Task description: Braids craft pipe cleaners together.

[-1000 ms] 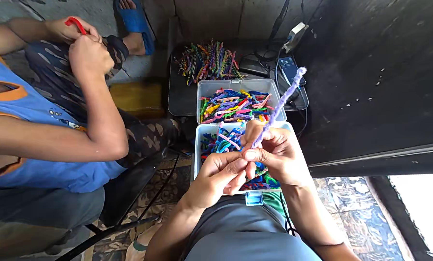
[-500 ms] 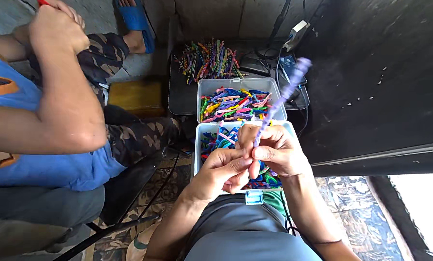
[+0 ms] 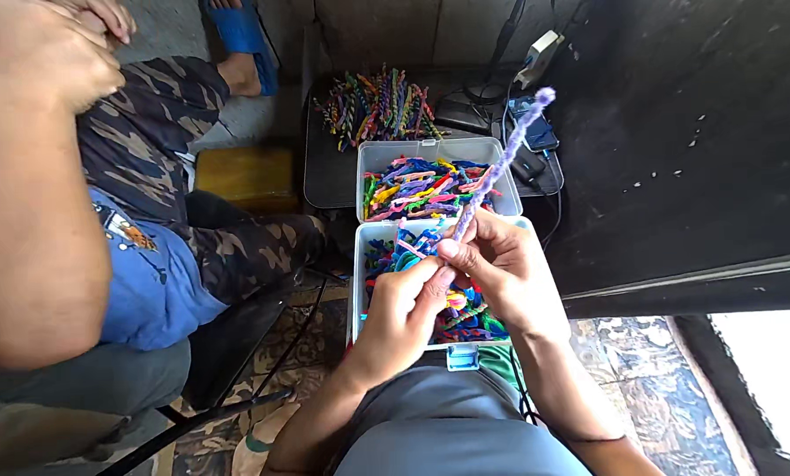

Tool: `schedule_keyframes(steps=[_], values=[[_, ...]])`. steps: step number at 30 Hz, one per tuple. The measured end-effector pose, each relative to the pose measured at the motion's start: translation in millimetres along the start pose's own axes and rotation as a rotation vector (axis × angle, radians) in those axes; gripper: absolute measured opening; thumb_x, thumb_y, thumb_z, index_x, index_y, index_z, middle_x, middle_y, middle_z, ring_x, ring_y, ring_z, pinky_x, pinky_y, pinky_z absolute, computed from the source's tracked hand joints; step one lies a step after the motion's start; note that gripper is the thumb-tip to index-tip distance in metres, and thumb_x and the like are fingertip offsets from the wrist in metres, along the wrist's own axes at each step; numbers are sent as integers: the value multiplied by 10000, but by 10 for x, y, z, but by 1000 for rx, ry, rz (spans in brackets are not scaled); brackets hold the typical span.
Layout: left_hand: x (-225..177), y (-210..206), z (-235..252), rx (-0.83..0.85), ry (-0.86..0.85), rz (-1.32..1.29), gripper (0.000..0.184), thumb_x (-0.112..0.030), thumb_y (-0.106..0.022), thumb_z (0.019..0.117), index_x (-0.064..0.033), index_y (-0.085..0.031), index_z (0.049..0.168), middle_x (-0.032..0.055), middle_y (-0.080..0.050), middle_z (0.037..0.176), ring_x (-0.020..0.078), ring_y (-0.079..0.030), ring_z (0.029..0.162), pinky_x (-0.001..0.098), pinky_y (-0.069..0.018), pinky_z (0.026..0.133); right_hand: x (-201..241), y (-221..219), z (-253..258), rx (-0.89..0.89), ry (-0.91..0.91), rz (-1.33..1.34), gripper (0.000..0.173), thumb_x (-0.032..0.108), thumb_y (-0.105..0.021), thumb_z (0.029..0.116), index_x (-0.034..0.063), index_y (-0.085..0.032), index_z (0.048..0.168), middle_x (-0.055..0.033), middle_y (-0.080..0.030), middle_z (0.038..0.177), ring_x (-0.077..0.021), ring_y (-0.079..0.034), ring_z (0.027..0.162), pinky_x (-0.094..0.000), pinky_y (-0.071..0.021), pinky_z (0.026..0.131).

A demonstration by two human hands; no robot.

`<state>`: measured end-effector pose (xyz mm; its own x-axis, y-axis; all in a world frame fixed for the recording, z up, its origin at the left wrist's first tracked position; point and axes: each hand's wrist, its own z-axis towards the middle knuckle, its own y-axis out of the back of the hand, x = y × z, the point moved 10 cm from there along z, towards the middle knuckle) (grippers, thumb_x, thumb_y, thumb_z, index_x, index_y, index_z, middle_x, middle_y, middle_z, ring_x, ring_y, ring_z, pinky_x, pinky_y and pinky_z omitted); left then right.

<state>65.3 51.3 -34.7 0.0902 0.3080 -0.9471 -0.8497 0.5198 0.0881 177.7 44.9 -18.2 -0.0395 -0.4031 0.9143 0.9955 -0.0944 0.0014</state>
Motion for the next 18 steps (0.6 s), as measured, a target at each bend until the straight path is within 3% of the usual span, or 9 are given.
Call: schedule_keyframes(steps=[2, 4, 6, 8, 10, 12, 13, 15, 18], values=[[81, -84, 17, 161, 174, -434, 287, -92, -434, 1063, -124, -661, 890, -186, -467, 600, -131, -381, 505, 57, -311, 469, -46, -93, 25, 191, -29, 209, 164, 233, -601, 1028, 163, -622, 881, 90, -634, 850, 43, -588, 697, -122, -504, 608], [75, -177, 9, 309, 260, -747, 282, -129, -476, 1062, -136, -703, 895, -187, -500, 601, -134, -406, 507, 52, -322, 469, -34, -175, 24, 347, 1, 349, 180, 336, -610, 1028, 169, -674, 1006, 99, -663, 975, 39, -619, 835, -139, -531, 702], [49, -238, -9, 386, 289, -841, 258, -157, -513, 1060, -135, -717, 904, -188, -521, 611, -138, -418, 516, 50, -323, 473, 9, -158, 39, 327, 57, 380, 122, 242, -671, 993, 131, -707, 956, 79, -661, 945, 16, -632, 863, -161, -549, 741], [33, -170, 16, 293, 201, -623, 274, -130, -474, 1069, -136, -682, 890, -185, -506, 622, -138, -413, 531, 49, -326, 488, 29, -84, 42, 196, 73, 292, 136, 177, -695, 963, 137, -664, 837, 77, -627, 863, 22, -606, 786, -139, -524, 679], [-88, 15, 49, 59, -49, -31, 253, -78, -473, 1055, -65, -643, 868, -114, -479, 616, -91, -401, 529, 70, -334, 501, 56, -17, 20, 49, 76, 122, 192, 108, -659, 956, 125, -583, 781, 65, -565, 801, 32, -549, 677, -113, -486, 595], [-303, 19, -2, -173, -296, 647, 233, -83, -531, 1021, 9, -654, 846, 37, -524, 580, 87, -513, 506, 201, -412, 494, 87, 38, -27, -93, 109, -83, 187, 95, -641, 945, 111, -554, 781, 60, -543, 786, 39, -525, 651, -109, -474, 581], [-349, -32, -24, -239, -360, 841, 214, -70, -540, 999, 20, -657, 845, 70, -539, 578, 145, -549, 503, 252, -430, 485, 102, 55, -49, -148, 145, -158, 182, 107, -640, 943, 94, -563, 779, 47, -550, 792, 31, -530, 660, -117, -475, 589], [-349, -52, -16, -266, -384, 918, 205, -61, -542, 988, 25, -659, 843, 81, -541, 580, 164, -557, 506, 270, -430, 479, 91, 66, -68, -194, 171, -221, 178, 129, -636, 956, 79, -579, 795, 35, -560, 800, 18, -543, 678, -133, -484, 609], [-162, 29, 54, -95, -199, 454, 261, -106, -497, 1053, 9, -642, 869, -5, -486, 603, 18, -466, 529, 149, -391, 516, 2, 49, -18, -86, 2, -69, 157, 95, -594, 983, 116, -566, 829, 61, -560, 782, 30, -538, 613, -121, -492, 565]])
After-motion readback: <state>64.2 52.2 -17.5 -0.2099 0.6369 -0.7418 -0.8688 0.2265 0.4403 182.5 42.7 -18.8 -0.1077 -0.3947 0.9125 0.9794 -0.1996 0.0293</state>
